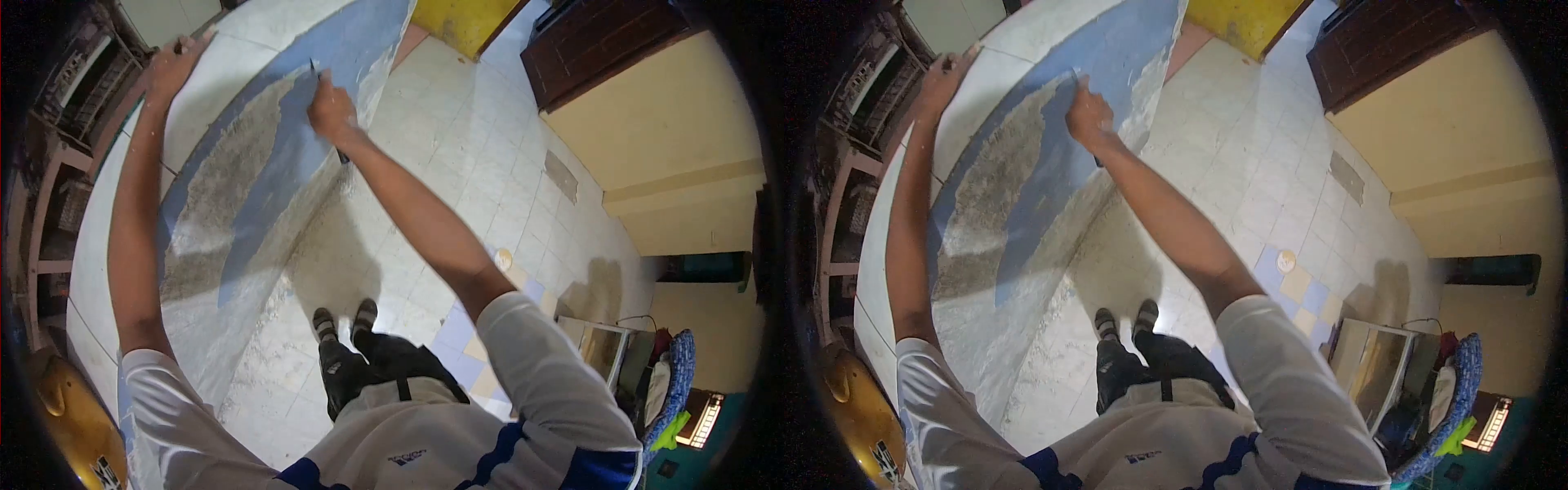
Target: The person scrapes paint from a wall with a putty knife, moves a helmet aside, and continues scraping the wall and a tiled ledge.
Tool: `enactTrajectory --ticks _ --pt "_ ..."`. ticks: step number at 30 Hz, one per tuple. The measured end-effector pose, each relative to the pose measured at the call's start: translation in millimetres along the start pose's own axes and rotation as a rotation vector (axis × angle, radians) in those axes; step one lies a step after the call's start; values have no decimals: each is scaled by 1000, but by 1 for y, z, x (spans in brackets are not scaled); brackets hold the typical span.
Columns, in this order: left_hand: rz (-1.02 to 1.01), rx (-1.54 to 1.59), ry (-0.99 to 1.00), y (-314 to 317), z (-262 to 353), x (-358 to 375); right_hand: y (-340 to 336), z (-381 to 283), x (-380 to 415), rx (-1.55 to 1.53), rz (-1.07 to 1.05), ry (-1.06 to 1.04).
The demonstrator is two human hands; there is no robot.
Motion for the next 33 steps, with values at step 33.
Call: enactTrajectory --ticks 33 --pt "51 -31 -34 -10 6 15 30 207 275 -445 -503 374"
Point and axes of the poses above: each hand's wrist, its own x-axis away from the middle knuckle, its own y-axis out of the palm, z = x × y, the point moved 10 cm from there along -x, towards the middle knuckle, and after that the axes turned 3 degrees about -y, right-handed, at the moved point
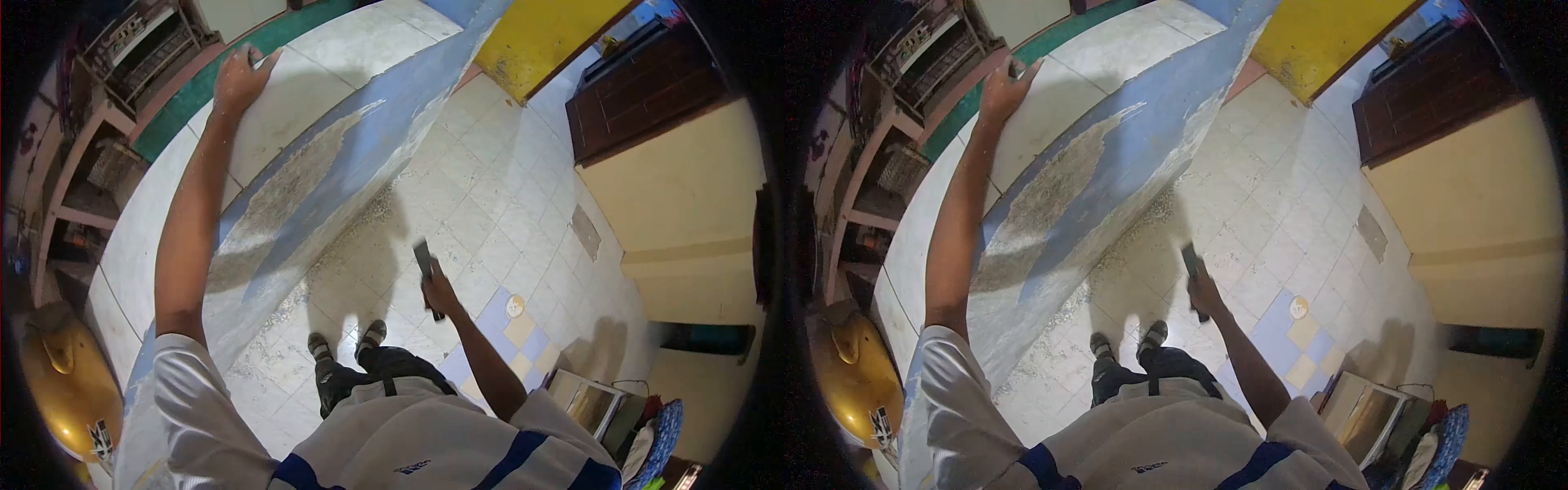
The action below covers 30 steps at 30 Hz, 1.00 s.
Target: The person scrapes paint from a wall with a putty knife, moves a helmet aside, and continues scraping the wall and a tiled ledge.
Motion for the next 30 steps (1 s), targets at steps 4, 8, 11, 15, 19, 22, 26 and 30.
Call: enactTrajectory --ticks 4,8,11,15,19,22,26,30 --pt "59 -17 15 -9 9 3 -5 -192 -41 -2 85 -351" --pt "36 37 -45 -15 15 8 5 -271 -90 54 290 -568" --pt "77 -34 16 -14 20 10 20 -293 -107 -4 314 -560" --pt "163 -247 242 -10 47 17 24 -307 -93 -63 282 -416" --pt "42 -221 310 7 49 11 30 -313 -105 103 473 -455" --pt "27 -237 426 20 45 8 32 -322 -104 56 507 -383" --pt "23 -249 440 10 62 17 26 -329 -84 27 421 -353" --pt "-74 -250 283 13 63 15 16 -328 -102 55 538 -388"
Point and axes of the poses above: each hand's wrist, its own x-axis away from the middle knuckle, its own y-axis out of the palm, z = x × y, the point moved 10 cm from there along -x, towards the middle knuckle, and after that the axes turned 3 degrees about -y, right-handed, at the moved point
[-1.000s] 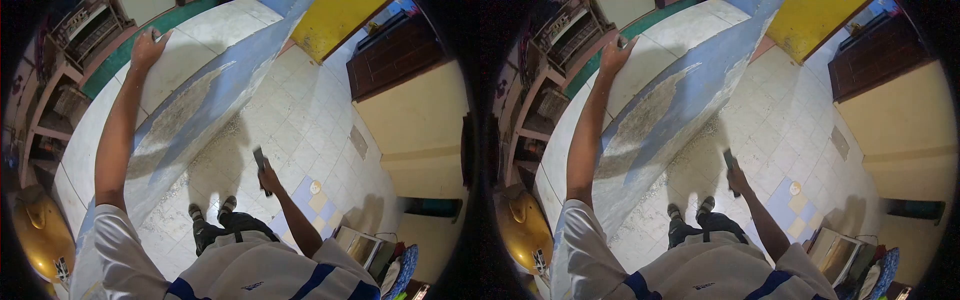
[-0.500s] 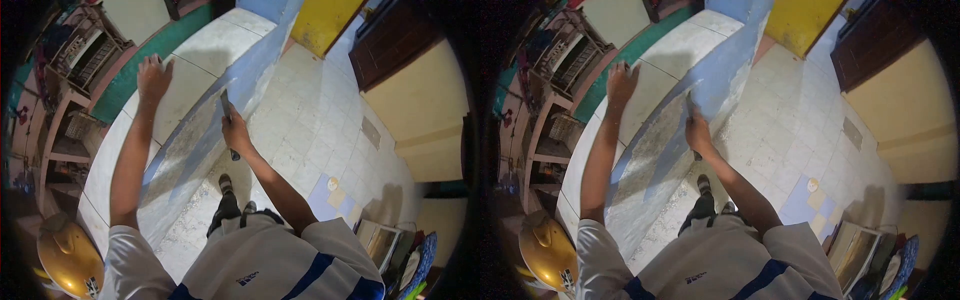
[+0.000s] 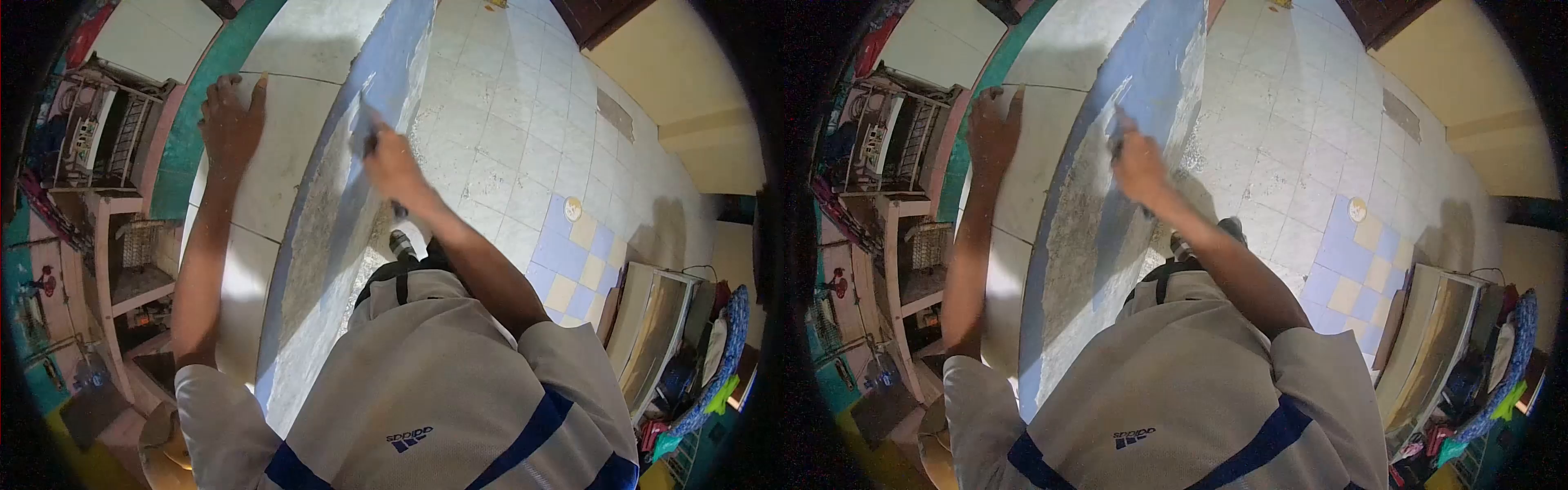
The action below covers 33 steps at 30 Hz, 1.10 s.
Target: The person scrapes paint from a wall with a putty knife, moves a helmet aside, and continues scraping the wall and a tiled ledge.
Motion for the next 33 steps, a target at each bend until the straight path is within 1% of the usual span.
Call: enactTrajectory --ticks 2,5,6,8,9,10,11,12,13,15,17,18,21,23,24,26,28,30,31,32,33 --pt "-38 66 -81 6 -12 1 -8 26 -29 -57 -94 143" --pt "-85 165 -132 7 -16 0 -9 0 -15 43 -50 57" --pt "-115 164 -138 11 -16 -2 -6 -11 3 -81 -181 161" --pt "-188 153 -150 16 -17 -1 -6 -11 5 -153 -57 -7" --pt "-184 146 -135 16 -17 -4 -6 -8 6 -198 16 -88" --pt "-184 140 -118 16 -17 -5 -1 6 -4 -142 -63 69" --pt "-192 135 -105 19 -15 -1 -4 11 -17 -87 -83 127" --pt "-209 140 -100 20 -12 2 -2 20 -18 -162 -179 271" --pt "-217 143 -103 18 -11 2 -4 16 -17 -235 -278 405" --pt "-186 119 -104 17 -13 -3 3 11 2 -148 -135 -5" --pt "-147 65 -97 21 -17 0 5 5 9 -129 -101 -116" --pt "-150 66 -89 23 -17 0 12 19 10 -153 -131 -19" --pt "-169 64 -45 26 -12 2 12 38 1 -204 -202 185" --pt "-167 60 -22 21 -9 1 -3 12 -3 -261 -260 345" --pt "-153 34 -16 20 -9 2 3 19 -7 -37 -156 -8" --pt "-108 -18 -4 21 -10 1 3 6 2 -145 -189 43" --pt "-67 -109 116 41 -22 1 4 12 -1 -173 -200 80" --pt "-130 -188 167 51 -22 7 4 13 0 -208 -229 148" --pt "-187 -218 149 48 -18 1 3 11 -2 -223 -248 183" --pt "-206 -202 112 47 -15 3 2 12 1 -132 -241 220" --pt "-224 -186 74 45 -12 5 0 9 5 -125 -214 166"
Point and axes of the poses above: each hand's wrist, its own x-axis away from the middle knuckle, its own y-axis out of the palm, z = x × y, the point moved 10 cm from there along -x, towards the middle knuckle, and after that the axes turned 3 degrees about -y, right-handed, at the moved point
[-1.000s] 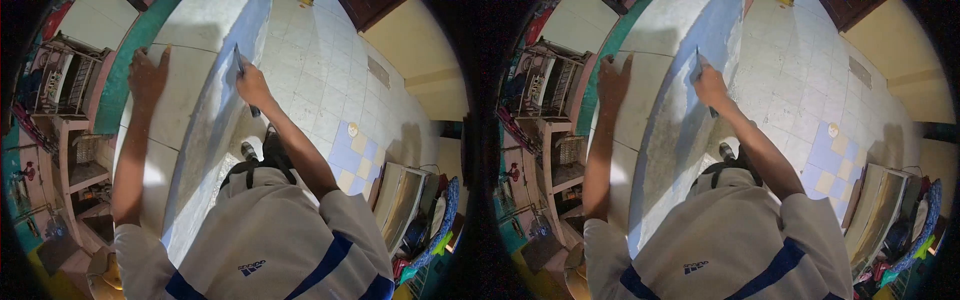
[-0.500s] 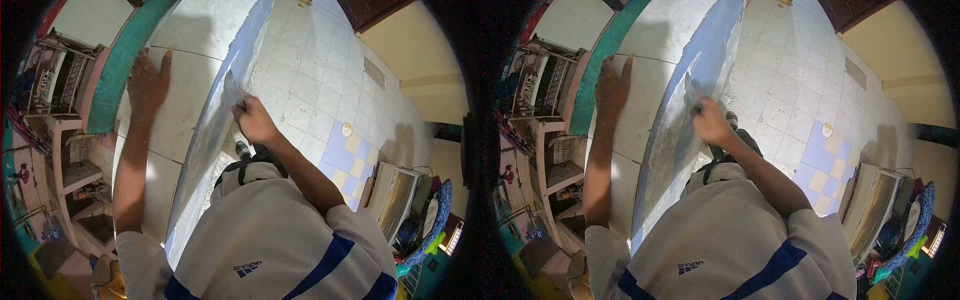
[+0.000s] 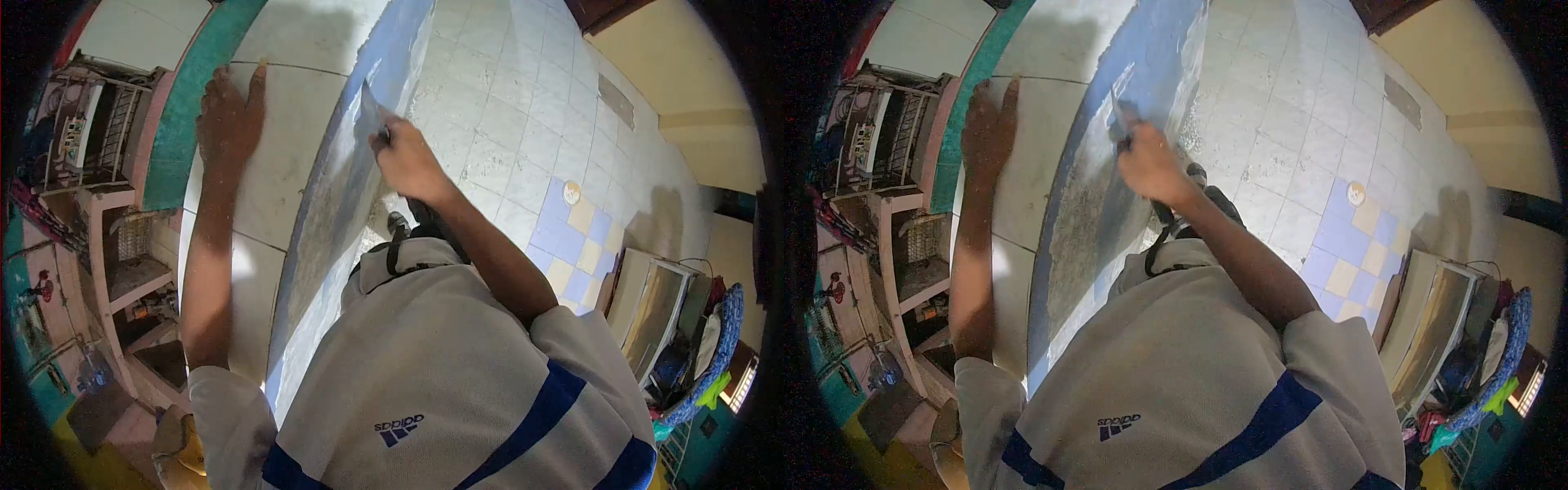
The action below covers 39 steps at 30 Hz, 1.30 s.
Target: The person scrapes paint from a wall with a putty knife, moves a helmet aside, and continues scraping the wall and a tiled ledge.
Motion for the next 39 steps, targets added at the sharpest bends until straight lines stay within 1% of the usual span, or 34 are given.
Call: enactTrajectory --ticks 2,3,4,6,7,8,9,13,14,15,18,20,22,23,24,26,27,29,30,32,33,34,35,36,37,38,39 --pt "73 124 -111 -13 -6 -1 0 -27 8 22 46 -141" --pt "100 44 -50 -6 -6 3 0 -10 9 -144 -30 86" --pt "139 -39 14 8 -8 5 -4 -4 -2 -129 8 17" --pt "140 -51 29 -1 -12 -1 0 18 -28 -108 87 -116" --pt "96 32 -20 -17 -4 0 -3 -1 -20 -144 66 -66" --pt "48 121 -69 -25 2 3 -1 -3 -15 -125 120 -141" --pt "58 123 -72 -28 5 4 3 3 -12 -103 171 -217" --pt "37 152 -79 -24 3 0 -6 13 -30 -109 121 -55" --pt "18 184 -75 -26 4 1 -12 10 -29 -119 112 16" --pt "3 220 -71 -26 5 2 -10 3 -21 -211 -7 175" --pt "-41 181 -114 -21 2 0 3 16 -14 -104 69 11" --pt "-16 177 -84 -17 0 -1 3 7 -10 -63 124 -77" --pt "-11 181 -72 -16 -1 0 -5 14 -24 -141 93 20" --pt "-24 190 -74 -17 -1 1 -13 12 -37 -236 109 53" --pt "-31 201 -77 -18 0 2 -10 13 -31 -228 47 111" --pt "17 101 16 -7 -3 -1 -12 -2 -22 -194 -78 201" --pt "44 80 37 2 -5 -3 -7 8 -21 -152 108 3" --pt "98 55 65 4 -4 -4 1 17 -18 -118 116 -39" --pt "91 54 49 3 -7 -3 7 20 -15 -115 120 -52" --pt "49 62 -13 -15 -2 -4 3 21 -41 -120 29 56" --pt "6 80 -57 -18 2 1 -6 17 -52 -139 -31 160" --pt "50 24 24 -8 1 7 -13 21 -52 -146 -85 260" --pt "111 -22 96 11 -12 8 -17 29 -54 -63 14 131" --pt "86 13 74 1 -5 6 -9 45 -62 30 110 -19" --pt "62 46 52 -9 2 4 -11 42 -64 123 199 -173" --pt "39 80 29 -20 9 2 -22 2 -29 47 232 -152" --pt "-1 123 -41 -21 7 1 -21 3 -31 0 174 -61"
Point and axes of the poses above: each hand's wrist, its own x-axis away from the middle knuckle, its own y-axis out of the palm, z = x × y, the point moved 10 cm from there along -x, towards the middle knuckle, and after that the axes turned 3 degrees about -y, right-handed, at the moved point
